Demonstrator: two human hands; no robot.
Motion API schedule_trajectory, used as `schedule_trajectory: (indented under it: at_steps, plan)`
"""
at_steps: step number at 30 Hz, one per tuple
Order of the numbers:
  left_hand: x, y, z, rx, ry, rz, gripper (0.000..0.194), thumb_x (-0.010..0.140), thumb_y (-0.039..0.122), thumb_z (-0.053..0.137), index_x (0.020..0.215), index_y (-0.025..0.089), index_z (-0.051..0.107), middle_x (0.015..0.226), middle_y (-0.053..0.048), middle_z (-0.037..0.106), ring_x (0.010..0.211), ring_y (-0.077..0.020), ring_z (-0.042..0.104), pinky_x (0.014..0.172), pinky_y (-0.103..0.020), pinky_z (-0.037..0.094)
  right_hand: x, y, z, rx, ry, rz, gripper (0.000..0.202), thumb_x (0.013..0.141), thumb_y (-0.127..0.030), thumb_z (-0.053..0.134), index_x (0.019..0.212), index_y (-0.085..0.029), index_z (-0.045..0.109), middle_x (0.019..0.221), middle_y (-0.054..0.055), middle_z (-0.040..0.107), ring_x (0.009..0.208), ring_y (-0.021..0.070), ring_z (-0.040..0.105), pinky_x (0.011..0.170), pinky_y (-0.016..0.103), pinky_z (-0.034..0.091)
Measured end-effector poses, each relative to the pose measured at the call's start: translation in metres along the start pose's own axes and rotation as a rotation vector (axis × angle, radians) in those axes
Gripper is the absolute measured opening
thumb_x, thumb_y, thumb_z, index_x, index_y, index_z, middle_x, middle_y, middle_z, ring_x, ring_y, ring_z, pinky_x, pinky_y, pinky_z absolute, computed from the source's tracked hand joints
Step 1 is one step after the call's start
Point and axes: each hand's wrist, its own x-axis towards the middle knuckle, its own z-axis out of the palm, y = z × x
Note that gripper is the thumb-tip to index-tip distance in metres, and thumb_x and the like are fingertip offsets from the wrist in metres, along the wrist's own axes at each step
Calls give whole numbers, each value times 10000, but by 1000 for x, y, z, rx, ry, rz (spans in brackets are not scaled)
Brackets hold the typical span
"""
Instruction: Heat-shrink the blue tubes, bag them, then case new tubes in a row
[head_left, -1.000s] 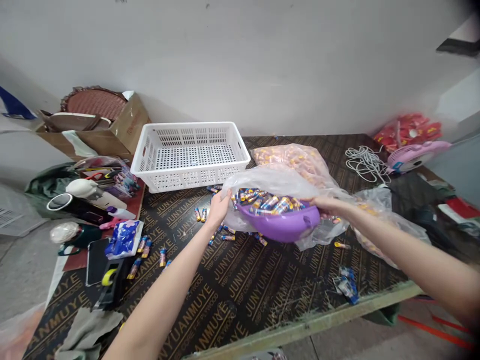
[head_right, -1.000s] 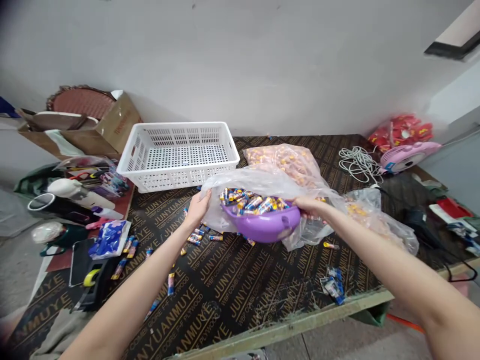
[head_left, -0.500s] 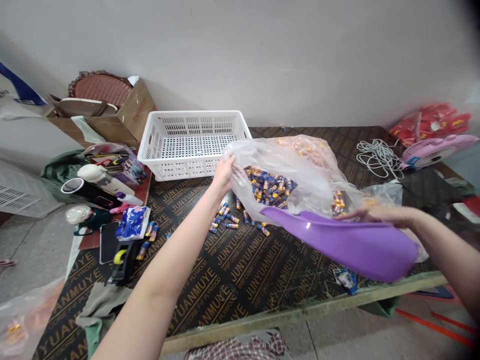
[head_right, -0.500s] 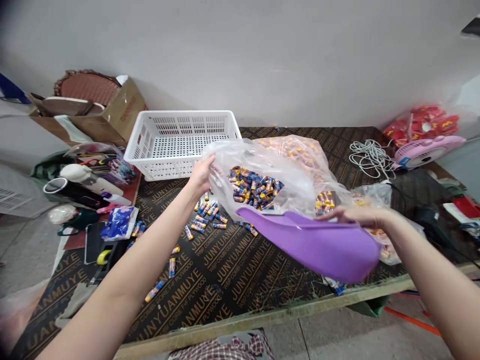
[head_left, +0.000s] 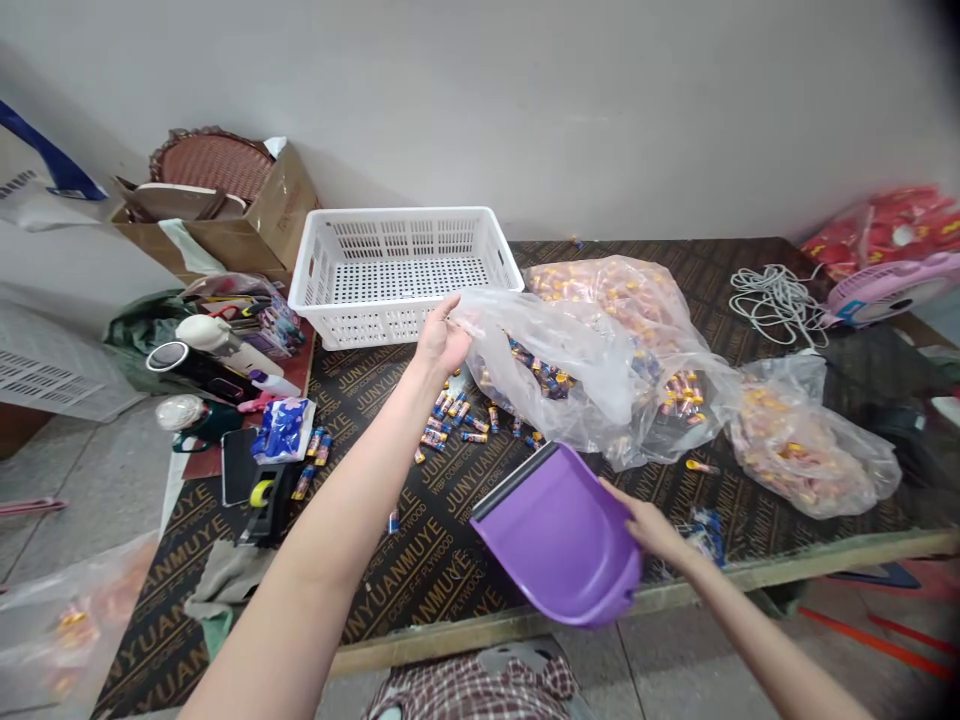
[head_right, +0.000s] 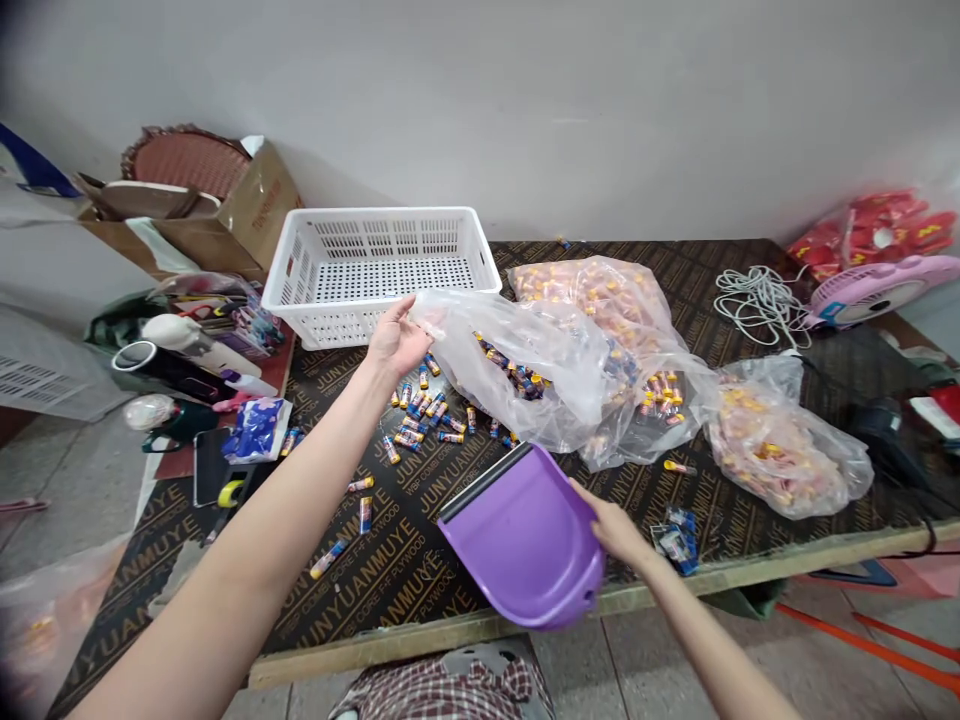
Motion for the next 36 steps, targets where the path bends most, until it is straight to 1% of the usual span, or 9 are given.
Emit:
schedule_trajectory:
  at_steps: [5,9,15,17,21,24,29,33,36]
  plan:
    - [-16,14,-19,50,-2,12,259,843,215,395,1051,126,523,1019,-77,633,1016,-205,587,878,-407,457,-27,-12,99,-44,-179,-7,700,678,-104,414,1361,-254,380,704,15,695,704,238,671,640,285,476]
    - [-21,21,-45,233,49,-49,405,790,241,495,1186,185,435,1002,-63,639,933,-191,619,844,-390,460,-25,-12,126,-98,-138,-70,498,823,-264,379,1315,-205,439,900,73,680,874,245,637,759,337,476]
    - [-115,-25,-183,1226,571,24,392,724,251,551,1109,200,500,984,-71,627,960,-207,582,874,-378,418,91,-44,107,-337,185,-46,478,891,-399,319,1229,-107,490,1064,185,611,965,279,580,807,376,443]
    - [-172,-48,-233,1700,601,-183,222,716,239,524,931,210,570,908,-87,626,926,-258,587,825,-411,424,123,-56,111,-374,141,-46,430,871,-360,375,1201,-118,508,967,180,634,855,282,609,713,369,452]
    - [-258,-79,-288,1819,614,-273,166,688,211,509,838,235,578,856,-109,614,916,-303,575,804,-453,414,142,-73,122,-377,123,-126,352,829,-268,438,1132,-117,535,957,169,623,854,268,596,712,351,431]
    - [-270,-89,-297,1838,646,-238,188,719,191,454,857,248,569,843,-90,621,876,-268,589,776,-390,432,126,-82,127,-373,145,-199,358,855,-299,390,1127,-106,519,975,165,604,909,258,563,760,350,419]
    - [-227,-100,-287,1830,808,-247,239,802,246,404,1018,200,496,938,-86,638,901,-219,603,780,-324,431,79,-73,143,-357,3,-458,181,758,-277,520,906,-205,595,1192,100,502,1076,249,470,842,356,392]
    - [-199,-103,-275,1890,768,-492,266,806,373,461,972,170,508,938,-111,633,843,-228,629,724,-314,436,49,-56,162,-244,-76,-280,218,788,-283,484,965,-185,564,1198,116,420,906,206,552,740,323,440]
    - [-190,-111,-260,1937,652,-380,265,850,378,392,982,178,506,1025,-115,593,856,-216,628,712,-305,443,32,-66,179,-189,-74,-147,244,831,-313,439,1014,-185,538,1067,85,464,788,178,578,693,301,446]
